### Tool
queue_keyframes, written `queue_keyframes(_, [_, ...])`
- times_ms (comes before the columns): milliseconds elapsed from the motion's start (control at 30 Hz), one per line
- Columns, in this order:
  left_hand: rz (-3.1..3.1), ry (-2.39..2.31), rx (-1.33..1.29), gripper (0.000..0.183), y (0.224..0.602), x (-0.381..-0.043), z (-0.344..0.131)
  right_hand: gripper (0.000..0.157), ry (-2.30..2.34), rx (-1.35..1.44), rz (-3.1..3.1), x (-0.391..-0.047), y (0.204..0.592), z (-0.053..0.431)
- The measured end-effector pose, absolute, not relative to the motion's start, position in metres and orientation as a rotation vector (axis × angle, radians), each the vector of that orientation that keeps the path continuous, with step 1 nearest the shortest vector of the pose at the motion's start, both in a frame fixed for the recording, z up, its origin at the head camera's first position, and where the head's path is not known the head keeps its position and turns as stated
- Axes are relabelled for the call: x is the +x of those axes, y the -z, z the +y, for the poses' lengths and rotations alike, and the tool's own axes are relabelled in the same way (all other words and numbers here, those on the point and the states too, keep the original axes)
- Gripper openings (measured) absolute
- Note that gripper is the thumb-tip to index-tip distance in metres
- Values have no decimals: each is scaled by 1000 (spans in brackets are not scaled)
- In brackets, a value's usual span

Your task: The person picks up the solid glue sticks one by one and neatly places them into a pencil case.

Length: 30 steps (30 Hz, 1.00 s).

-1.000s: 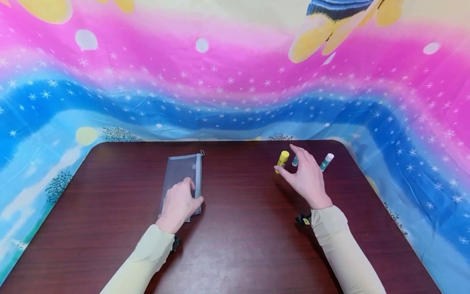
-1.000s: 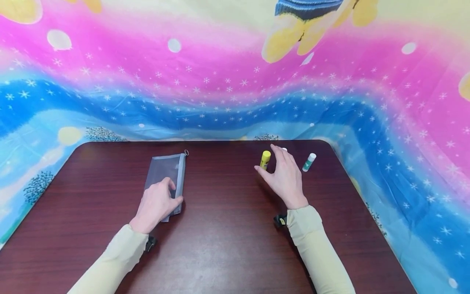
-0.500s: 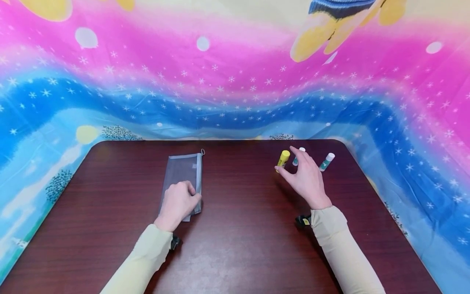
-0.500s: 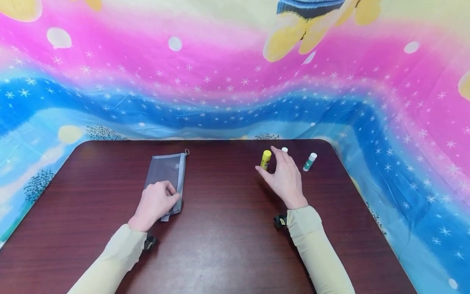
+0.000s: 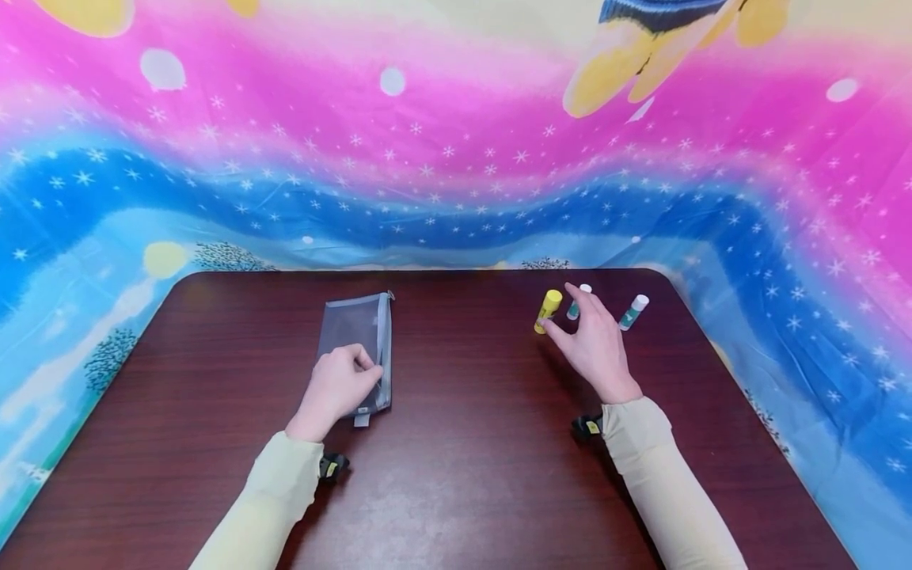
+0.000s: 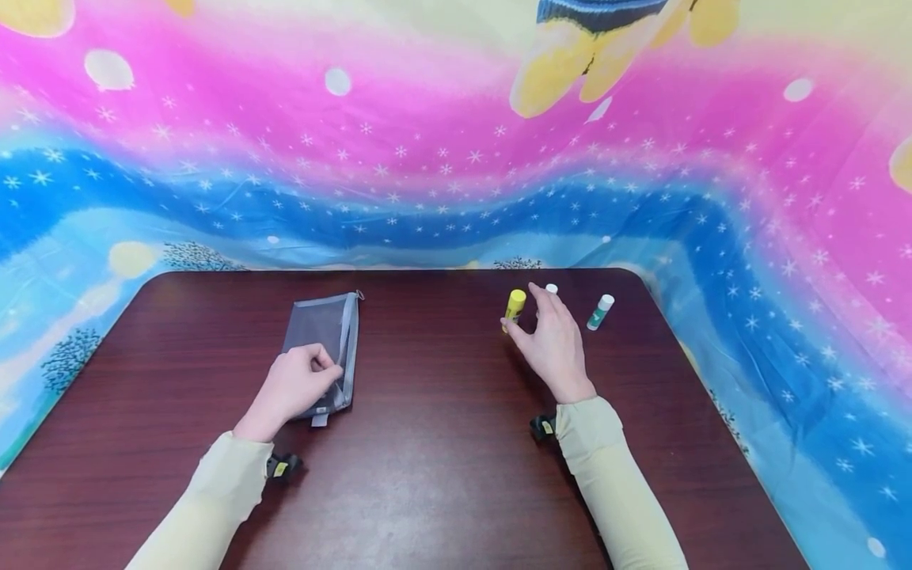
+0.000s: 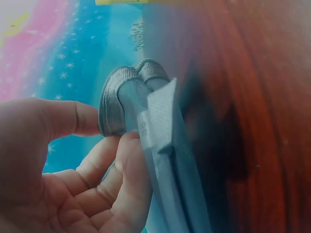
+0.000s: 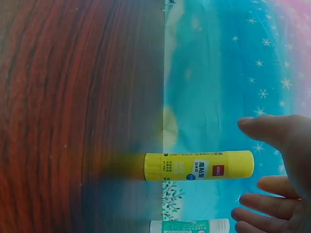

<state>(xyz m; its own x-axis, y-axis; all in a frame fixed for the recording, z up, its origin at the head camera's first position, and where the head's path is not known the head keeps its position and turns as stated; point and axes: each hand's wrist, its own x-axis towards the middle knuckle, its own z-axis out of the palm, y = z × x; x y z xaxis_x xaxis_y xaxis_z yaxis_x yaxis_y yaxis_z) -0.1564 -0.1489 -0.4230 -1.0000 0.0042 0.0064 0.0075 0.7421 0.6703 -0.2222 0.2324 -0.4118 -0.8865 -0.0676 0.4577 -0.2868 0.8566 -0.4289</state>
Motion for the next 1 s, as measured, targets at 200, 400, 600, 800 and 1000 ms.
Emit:
queue_keyframes(200, [-2875, 1166, -41, 11, 416, -157, -152, 70, -712, 240, -2625, -225, 410, 231])
queue_keyframes(400, [-2838, 1228, -34, 8, 408, -157, -155, 70, -721, 224, -2636, -231, 408, 226])
queue_keyframes(600, [-2808, 1232, -49, 6, 400, -157, -157, 70, -728, 156, -2677, -234, 408, 222])
queue_keyframes(800, [-2788, 1259, -65, 6, 392, -158, -159, 67, -749, 108, -2694, -237, 409, 218])
queue_keyframes(1000, [-2776, 1303, -65, 7, 389, -161, -160, 62, -826, 96, -2688, -240, 415, 214])
